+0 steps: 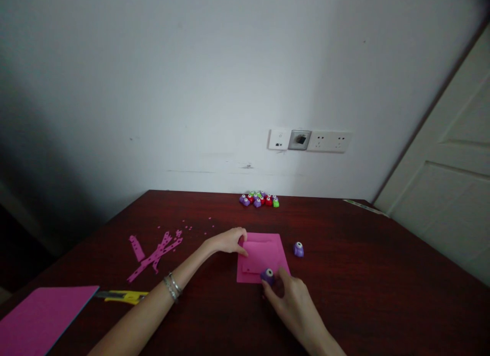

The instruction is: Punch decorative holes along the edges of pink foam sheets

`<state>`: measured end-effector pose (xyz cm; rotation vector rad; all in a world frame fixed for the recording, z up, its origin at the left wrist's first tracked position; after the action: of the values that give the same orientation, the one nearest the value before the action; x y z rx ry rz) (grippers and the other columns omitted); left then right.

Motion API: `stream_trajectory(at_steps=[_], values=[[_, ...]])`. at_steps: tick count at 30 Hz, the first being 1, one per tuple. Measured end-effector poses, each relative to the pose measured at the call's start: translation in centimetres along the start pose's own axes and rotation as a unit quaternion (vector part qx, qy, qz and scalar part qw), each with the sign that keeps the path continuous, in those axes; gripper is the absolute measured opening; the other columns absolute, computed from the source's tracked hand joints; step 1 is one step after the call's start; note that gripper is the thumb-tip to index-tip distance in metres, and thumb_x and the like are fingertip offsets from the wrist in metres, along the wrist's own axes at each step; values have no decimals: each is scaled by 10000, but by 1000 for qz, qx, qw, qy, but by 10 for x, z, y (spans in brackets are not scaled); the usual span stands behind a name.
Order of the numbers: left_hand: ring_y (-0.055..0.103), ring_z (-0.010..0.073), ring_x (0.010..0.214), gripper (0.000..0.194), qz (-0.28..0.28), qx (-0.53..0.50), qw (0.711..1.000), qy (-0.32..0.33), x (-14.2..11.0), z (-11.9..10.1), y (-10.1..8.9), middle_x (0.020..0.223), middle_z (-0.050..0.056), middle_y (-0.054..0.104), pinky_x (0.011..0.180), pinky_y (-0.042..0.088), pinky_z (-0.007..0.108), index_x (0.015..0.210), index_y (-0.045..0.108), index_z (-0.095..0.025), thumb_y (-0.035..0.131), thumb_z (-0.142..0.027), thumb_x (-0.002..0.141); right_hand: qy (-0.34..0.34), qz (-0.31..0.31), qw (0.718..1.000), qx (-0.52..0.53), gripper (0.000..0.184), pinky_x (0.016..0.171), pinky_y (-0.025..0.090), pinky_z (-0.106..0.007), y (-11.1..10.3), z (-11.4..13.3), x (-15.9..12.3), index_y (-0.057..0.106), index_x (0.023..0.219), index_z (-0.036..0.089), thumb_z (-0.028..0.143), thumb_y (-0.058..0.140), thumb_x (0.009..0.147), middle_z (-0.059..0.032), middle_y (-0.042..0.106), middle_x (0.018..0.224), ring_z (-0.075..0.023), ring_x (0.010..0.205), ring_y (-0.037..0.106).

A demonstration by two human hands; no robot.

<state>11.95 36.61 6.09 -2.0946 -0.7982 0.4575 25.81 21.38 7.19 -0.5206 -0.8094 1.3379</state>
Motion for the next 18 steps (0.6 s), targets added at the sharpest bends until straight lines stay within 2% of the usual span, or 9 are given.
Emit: stream_trajectory(at_steps=[5,9,14,18], values=[[470,91,534,333,10,-134,991,-23,3,3,3,594,-47,517,502,343,204,706,489,-151,736,-314,553,5,-1,1000,17,165,492,378,-237,-1,-1,-1,497,703,217,344,474,806,-5,634,582,-168,509,605],[492,91,448,300,29,-223,972,-66,2,8,5,505,-43,539,438,317,192,694,520,-140,717,-324,563,8,-3,1000,8,153,490,371,-234,-2,-1,0,506,702,215,325,479,805,-2,644,583,-166,513,613],[497,79,429,258,34,-258,962,-84,-4,0,-1,488,-8,566,403,305,181,614,588,-114,673,-358,627,-2,-13,1000,-10,172,476,360,-235,-2,2,0,502,698,213,328,466,821,-10,646,585,-168,512,616],[532,85,455,246,35,-309,943,-115,-7,-5,-1,517,2,591,400,321,176,662,620,-110,690,-342,619,-12,-19,999,-22,157,476,365,-242,0,2,-1,524,736,207,329,476,823,-13,646,596,-175,509,613]])
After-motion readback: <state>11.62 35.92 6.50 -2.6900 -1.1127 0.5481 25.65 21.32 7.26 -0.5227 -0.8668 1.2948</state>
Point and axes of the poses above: each hand's wrist, its own x-axis towards the middle knuckle, its own y-axis out of the palm, z = x × y, the point moved 6 cm from there along x, towards the middle knuckle
